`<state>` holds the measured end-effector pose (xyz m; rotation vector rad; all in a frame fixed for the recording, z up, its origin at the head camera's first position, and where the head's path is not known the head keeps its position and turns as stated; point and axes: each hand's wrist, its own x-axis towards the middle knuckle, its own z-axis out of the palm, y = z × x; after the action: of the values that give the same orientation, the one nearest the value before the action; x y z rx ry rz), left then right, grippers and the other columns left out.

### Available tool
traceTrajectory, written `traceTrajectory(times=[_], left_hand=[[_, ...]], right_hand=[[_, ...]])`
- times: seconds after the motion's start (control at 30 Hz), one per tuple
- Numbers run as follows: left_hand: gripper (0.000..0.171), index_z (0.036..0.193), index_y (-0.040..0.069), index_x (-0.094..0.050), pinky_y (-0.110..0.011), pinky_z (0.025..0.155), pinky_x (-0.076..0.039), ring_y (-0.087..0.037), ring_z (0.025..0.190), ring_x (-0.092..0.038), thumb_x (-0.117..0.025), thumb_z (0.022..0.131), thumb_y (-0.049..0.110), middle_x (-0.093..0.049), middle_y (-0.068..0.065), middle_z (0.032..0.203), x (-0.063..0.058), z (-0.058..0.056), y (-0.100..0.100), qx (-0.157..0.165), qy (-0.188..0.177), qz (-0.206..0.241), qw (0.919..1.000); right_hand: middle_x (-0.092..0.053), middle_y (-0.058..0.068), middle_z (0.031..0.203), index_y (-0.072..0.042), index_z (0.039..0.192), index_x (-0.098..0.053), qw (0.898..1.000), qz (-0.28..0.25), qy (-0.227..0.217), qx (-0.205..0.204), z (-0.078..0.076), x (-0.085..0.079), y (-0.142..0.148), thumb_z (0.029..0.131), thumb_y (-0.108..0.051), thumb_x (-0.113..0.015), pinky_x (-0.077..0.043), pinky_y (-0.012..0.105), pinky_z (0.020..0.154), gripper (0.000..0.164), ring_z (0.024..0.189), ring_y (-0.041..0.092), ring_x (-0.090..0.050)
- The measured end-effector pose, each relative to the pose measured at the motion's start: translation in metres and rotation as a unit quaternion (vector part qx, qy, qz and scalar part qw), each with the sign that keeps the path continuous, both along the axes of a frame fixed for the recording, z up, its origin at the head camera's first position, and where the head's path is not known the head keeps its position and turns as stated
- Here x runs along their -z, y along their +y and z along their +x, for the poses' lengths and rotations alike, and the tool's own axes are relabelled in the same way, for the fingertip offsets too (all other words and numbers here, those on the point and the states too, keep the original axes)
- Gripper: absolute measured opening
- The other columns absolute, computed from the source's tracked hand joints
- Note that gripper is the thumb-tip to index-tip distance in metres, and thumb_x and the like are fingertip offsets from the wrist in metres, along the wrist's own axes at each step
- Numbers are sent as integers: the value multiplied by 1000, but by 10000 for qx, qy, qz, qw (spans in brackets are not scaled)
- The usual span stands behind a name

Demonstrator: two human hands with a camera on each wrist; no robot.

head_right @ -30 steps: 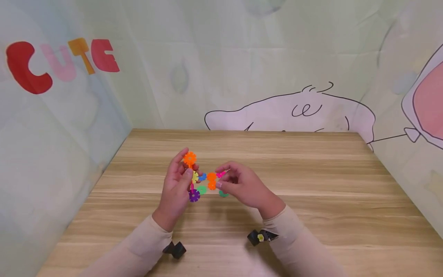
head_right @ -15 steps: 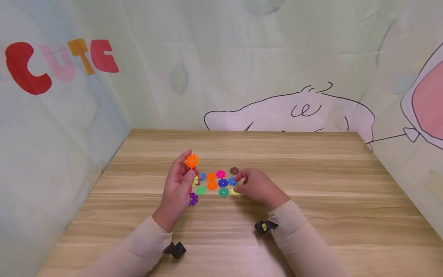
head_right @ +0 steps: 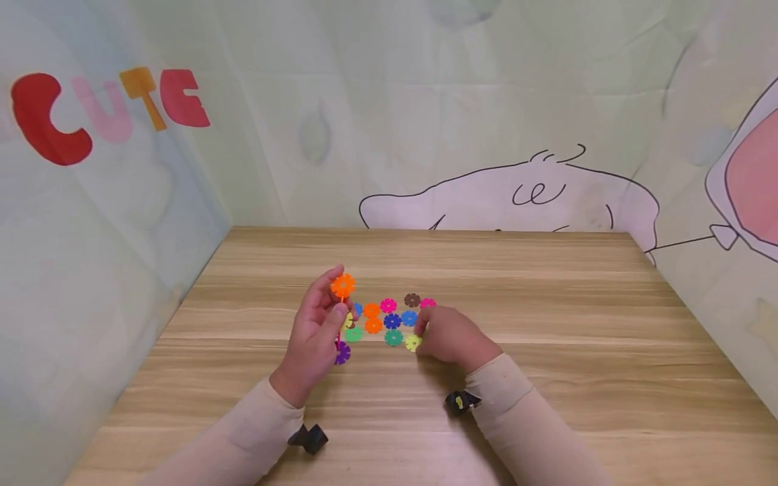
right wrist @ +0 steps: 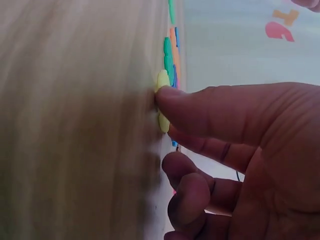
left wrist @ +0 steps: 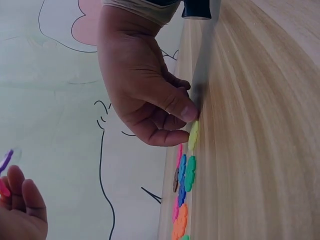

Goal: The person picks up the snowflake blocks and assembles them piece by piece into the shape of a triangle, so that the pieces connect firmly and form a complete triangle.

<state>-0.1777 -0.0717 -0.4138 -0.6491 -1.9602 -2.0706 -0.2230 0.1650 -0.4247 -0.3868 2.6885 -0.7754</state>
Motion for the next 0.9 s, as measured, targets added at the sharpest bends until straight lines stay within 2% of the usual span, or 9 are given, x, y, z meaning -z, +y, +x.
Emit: traceTrajectory(times=[0.13, 0.27, 0.37, 0.6, 0.7, 0.8, 0.9], left_hand=[[53, 159, 10, -39, -20, 94, -52, -20, 101, -52, -45, 108, -2, -48, -12, 113, 1, 0, 0, 2, 33, -22, 10000], [53, 159, 9, -38, -20, 95, -52, -20, 101, -52, -45, 108, -2, -47, -23, 114, 1, 0, 0, 47, 57, -7, 10000], [52, 159, 8, -38, -19, 95, -52, -19, 101, -52, -45, 108, -2, -46, -27, 114, 1, 0, 0, 50, 67, -11, 10000], [52, 159, 9, -38, -21, 95, -53, -21, 101, -53, -46, 109, 0, -48, -14, 113, 0, 1, 1, 17, 43, -63, 10000], [52, 159, 10, -39, -21, 97, -52, -23, 102, -53, -46, 109, 0, -48, -14, 113, -1, 1, 1, 37, 19, -51, 10000], [52, 159, 10, -39, -21, 97, -52, -22, 102, -54, -46, 109, 0, -48, -17, 112, -1, 1, 0, 53, -3, -41, 10000], [52, 159, 11, -39, -22, 99, -52, -21, 103, -55, -45, 109, 0, -49, -13, 113, -2, 2, 1, 87, -68, -46, 9999]], right_hand=[[-63, 0, 83, -9, 91, -69, 9995, 172, 185, -192, 0, 3, -1, 79, -6, -85, -51, 35, 75, 20, 78, 17, -56], [-62, 1, 84, -9, 92, -67, 9995, 187, 171, -198, 0, 4, 0, 78, -4, -84, -51, 35, 76, 22, 79, 19, -56], [-62, 2, 84, -10, 96, -68, 9996, 162, 89, -211, 0, 4, 0, 79, -2, -82, -51, 36, 76, 23, 79, 19, -56], [-62, 2, 85, -10, 95, -66, 9996, 106, 20, -257, 1, 2, 0, 79, 1, -82, -52, 35, 76, 25, 80, 20, -56], [-59, 3, 83, -10, 89, -63, 9995, 43, 37, -299, 0, 1, 0, 77, 1, -82, -48, 34, 72, 25, 78, 20, -54], [-54, 1, 78, -10, 84, -58, 9991, -184, 40, -382, -1, 1, 2, 78, 2, -78, -44, 33, 69, 24, 75, 19, -51], [-53, 1, 77, -9, 94, -59, 9951, -908, -36, -387, -3, -2, 3, 84, 1, -75, -43, 31, 66, 21, 72, 18, -50]])
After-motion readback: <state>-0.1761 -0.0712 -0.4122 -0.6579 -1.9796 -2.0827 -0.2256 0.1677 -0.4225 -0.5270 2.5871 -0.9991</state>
